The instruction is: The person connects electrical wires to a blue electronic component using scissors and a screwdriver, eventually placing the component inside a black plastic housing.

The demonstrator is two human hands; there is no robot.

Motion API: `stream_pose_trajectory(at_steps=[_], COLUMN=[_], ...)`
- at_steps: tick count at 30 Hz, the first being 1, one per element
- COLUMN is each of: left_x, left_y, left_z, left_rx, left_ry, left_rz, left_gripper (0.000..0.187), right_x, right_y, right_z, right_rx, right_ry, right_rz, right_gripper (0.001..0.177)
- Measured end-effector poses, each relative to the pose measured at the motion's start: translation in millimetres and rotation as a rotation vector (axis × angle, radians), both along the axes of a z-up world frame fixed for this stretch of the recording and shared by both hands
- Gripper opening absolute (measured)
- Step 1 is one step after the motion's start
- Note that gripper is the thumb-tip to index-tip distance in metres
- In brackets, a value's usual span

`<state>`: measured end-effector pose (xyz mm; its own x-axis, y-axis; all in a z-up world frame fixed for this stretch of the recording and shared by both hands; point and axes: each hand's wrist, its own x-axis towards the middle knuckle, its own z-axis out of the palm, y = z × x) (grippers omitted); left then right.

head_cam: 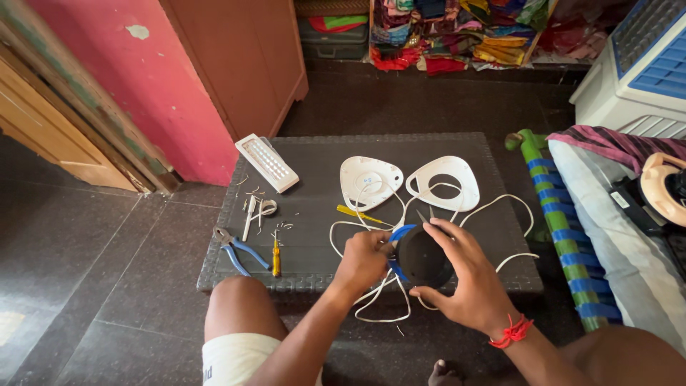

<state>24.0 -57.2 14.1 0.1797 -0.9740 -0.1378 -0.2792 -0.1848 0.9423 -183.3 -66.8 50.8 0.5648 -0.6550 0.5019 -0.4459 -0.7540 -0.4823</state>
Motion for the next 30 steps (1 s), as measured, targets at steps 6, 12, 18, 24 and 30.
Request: stream_pose_trajectory(at_steps=[6, 12, 18, 24, 30], left_x=[0.7, 1.1, 6.0, 7.6, 9.4], left_y=[5.1, 4.5, 5.1, 7.1, 11.5], left_z=[5.4, 2.3, 5.0, 12.5, 18.9], left_rx=[0.069, 0.069, 0.080, 0.020, -0.022], left_ry=[0.137, 0.255, 0.462, 0.298, 0.266], left_rz=[-0.024, -0.072, -0.174, -0.254, -0.360], left_gripper=[0.023, 0.026, 0.037, 0.042, 0.046], right_x=[-0.1, -1.5, -3.6, -3.1, -4.0], right_y=[1.3, 0.1, -2.9, -0.6, -1.6], right_z=[-1.9, -3.9, -6.3, -6.1, -8.7], right_rx=[-0.008, 0.027, 0.005, 0.018, 0.078], right_ry=[-0.052, -0.063, -0.091, -0.082, -0.100], right_rz=[-0.079, -0.100, -0.087, -0.106, -0.120], right_gripper=[0.095, 0.094, 0.094, 0.098, 0.091])
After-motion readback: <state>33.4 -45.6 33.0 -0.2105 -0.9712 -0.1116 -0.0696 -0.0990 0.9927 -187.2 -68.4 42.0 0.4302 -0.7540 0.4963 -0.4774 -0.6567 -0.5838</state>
